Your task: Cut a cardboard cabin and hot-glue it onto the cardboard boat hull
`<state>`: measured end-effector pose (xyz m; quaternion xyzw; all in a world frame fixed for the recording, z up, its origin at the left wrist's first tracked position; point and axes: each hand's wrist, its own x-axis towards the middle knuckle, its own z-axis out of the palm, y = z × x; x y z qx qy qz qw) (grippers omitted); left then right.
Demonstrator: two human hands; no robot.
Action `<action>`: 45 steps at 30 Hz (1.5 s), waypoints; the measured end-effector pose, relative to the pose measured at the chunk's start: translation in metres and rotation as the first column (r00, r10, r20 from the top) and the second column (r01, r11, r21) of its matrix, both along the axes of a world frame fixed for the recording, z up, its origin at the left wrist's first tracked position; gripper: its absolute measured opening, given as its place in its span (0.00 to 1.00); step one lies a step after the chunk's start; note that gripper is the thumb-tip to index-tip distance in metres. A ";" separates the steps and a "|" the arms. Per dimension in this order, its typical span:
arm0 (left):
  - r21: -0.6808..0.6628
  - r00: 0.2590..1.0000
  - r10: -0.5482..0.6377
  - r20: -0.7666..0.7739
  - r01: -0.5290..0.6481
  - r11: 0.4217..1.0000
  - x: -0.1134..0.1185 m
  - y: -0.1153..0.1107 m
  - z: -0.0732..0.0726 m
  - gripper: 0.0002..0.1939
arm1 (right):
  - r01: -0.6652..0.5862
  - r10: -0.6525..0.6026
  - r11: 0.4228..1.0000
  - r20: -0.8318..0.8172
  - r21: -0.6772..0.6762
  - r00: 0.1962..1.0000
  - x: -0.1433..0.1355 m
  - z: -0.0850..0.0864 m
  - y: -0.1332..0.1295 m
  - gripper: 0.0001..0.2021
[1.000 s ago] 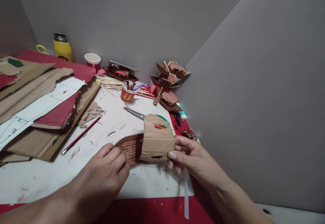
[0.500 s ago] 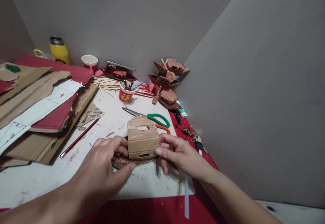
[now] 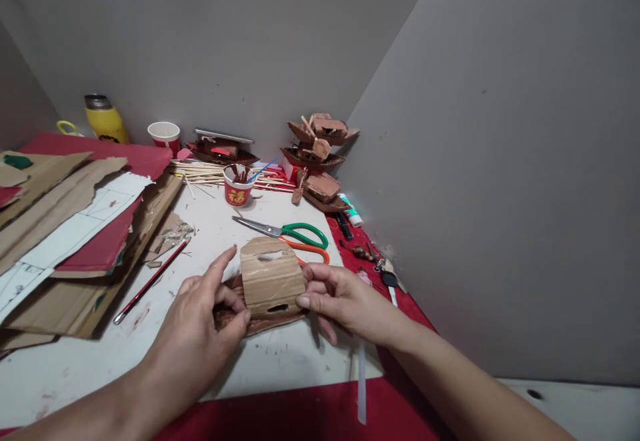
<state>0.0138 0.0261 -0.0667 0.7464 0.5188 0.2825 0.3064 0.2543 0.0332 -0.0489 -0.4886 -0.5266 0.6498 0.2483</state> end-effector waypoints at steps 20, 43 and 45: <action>0.363 0.942 -0.208 -0.265 0.297 0.883 -0.008 -0.008 -0.010 0.42 | -0.141 0.138 0.988 0.059 0.058 0.989 0.010 -0.001 -0.003 0.15; 0.561 0.891 -0.305 -0.338 0.450 0.694 -0.005 0.001 -0.027 0.41 | -0.030 0.016 0.997 0.193 0.071 0.981 0.000 0.003 -0.011 0.10; 0.561 0.896 -0.314 -0.315 0.443 0.699 -0.005 0.004 -0.029 0.41 | -0.046 0.033 0.997 0.188 0.066 0.982 0.000 0.003 -0.006 0.12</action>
